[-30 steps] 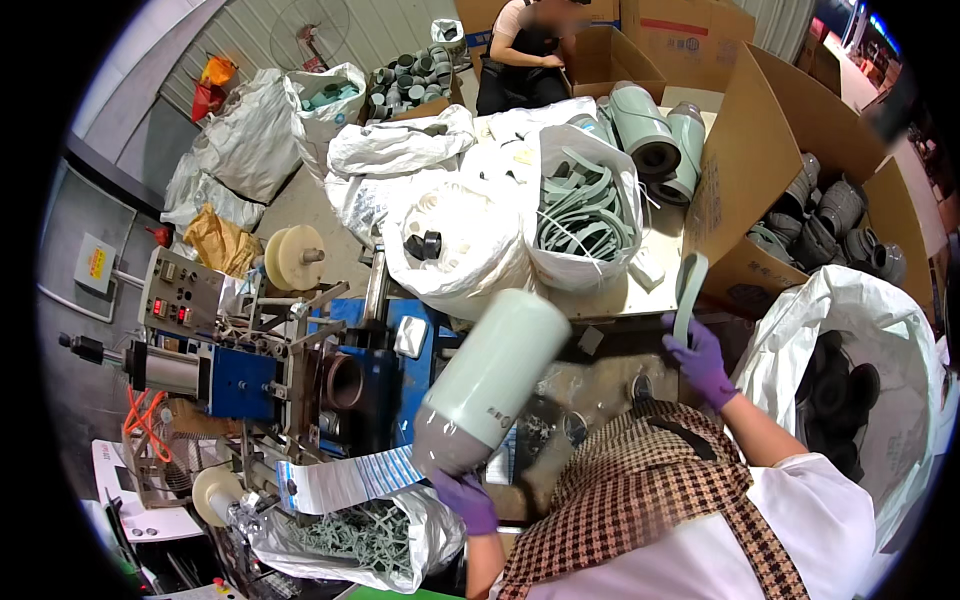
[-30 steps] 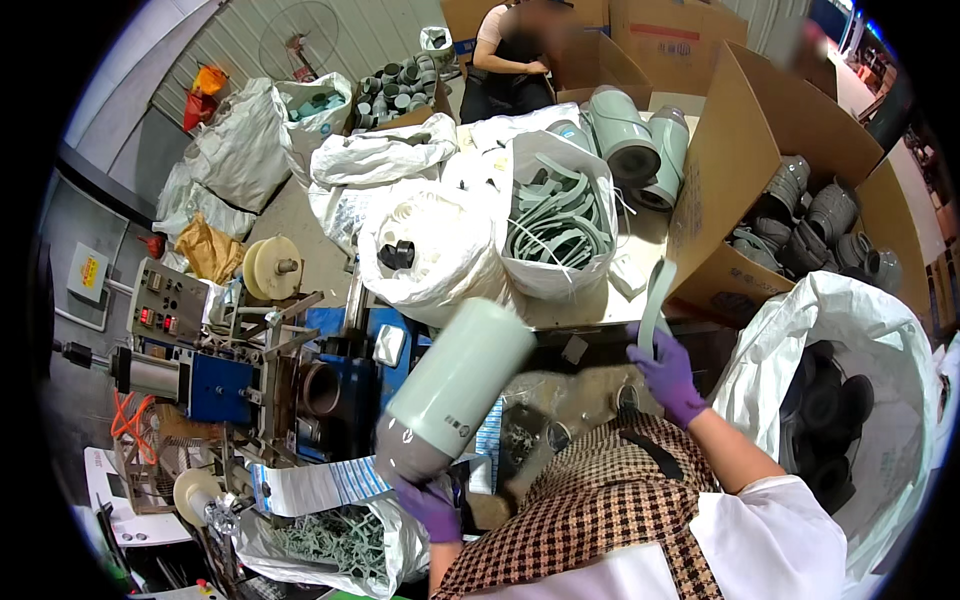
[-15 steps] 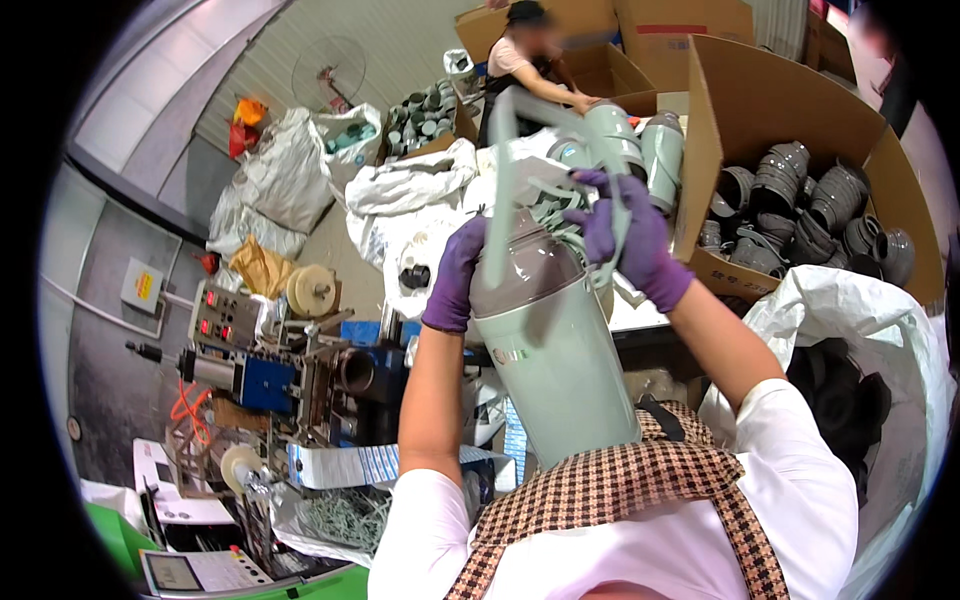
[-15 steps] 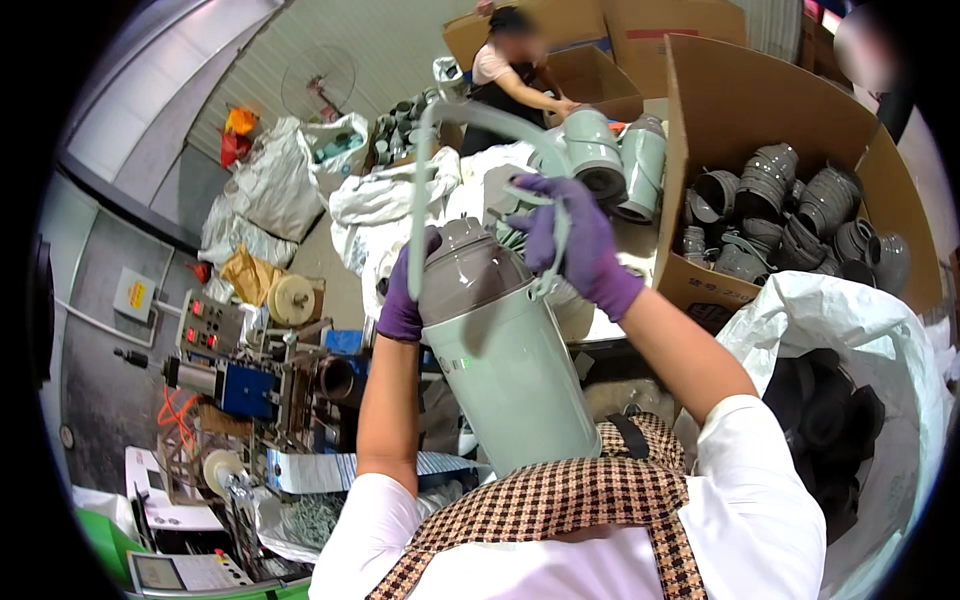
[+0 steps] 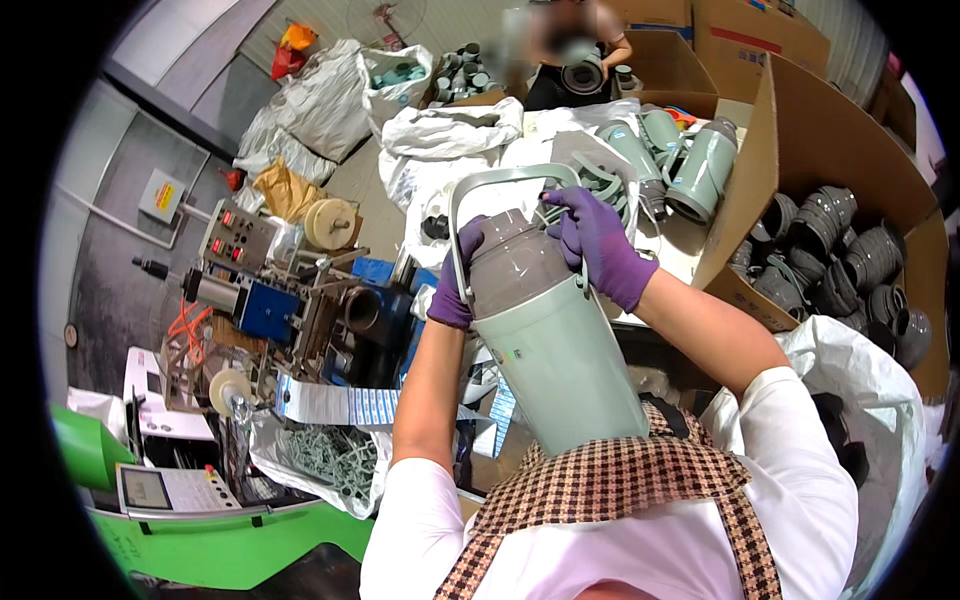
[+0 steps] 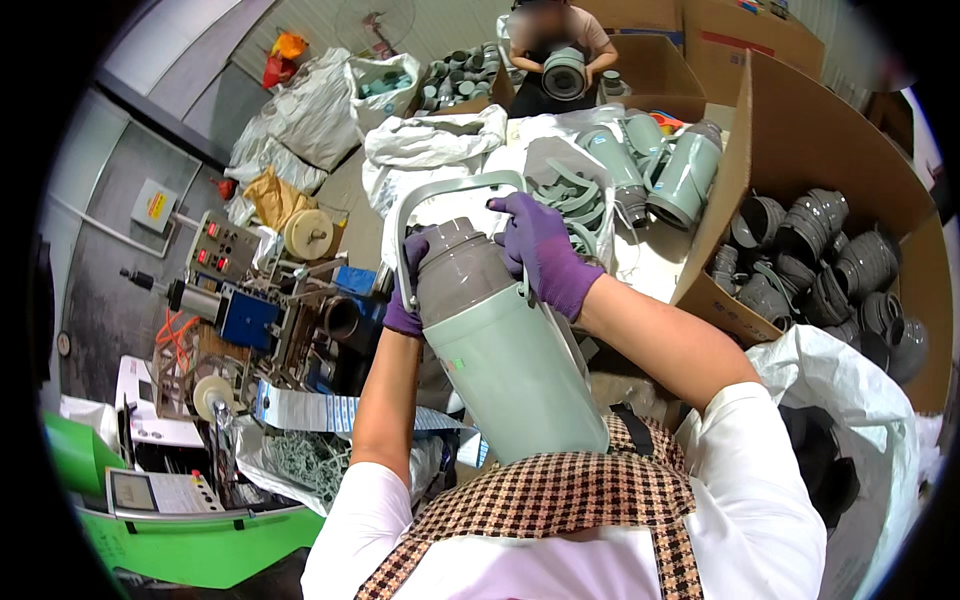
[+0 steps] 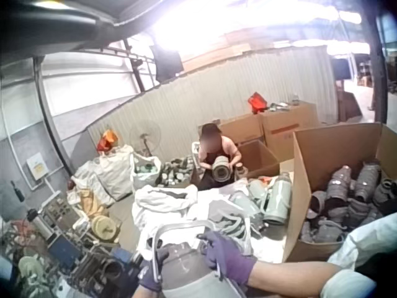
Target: The person assembles light green electric kettles by inserting grey lids and handles into the kettle bodies. They repeatedly pick up components from a nearby table and a white sack, fit them together, and place the assembled units into a cardboard box.
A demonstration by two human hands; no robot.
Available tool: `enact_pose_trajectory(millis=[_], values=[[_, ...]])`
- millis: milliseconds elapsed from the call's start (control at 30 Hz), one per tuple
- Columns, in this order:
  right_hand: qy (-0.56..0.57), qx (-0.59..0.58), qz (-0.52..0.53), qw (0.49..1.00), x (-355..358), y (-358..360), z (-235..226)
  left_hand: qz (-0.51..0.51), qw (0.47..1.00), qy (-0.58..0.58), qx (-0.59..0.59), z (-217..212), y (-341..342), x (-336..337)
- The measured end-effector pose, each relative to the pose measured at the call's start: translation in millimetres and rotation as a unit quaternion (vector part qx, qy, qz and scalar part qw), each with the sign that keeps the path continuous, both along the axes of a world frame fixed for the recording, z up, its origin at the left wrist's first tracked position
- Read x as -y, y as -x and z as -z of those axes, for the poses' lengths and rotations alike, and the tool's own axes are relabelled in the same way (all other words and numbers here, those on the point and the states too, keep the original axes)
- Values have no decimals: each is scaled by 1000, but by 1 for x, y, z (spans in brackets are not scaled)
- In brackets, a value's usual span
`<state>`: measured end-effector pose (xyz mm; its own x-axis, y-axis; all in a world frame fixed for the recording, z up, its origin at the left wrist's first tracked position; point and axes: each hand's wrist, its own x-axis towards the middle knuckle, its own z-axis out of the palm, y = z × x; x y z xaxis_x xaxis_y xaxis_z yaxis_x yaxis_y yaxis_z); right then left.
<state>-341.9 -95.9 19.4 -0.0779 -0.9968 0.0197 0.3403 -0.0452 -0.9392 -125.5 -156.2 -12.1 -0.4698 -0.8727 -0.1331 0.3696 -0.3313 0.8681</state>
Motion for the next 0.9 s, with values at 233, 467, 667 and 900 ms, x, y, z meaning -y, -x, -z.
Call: enact_pose_trajectory(millis=[233,467,667,900], values=[[525,-480,-167,682,-19,-53,-9,35,991,-47,-121,7,-52,-28],[174,-84,-50,980,40,-88,50,-72,961,49,-263,13,-102,-10],[38,241,-145,959,70,-96,141,-100,969,216,59,0,-91,-26],[-59,403,-124,905,28,-86,126,-82,975,200,48,18,-88,-25]])
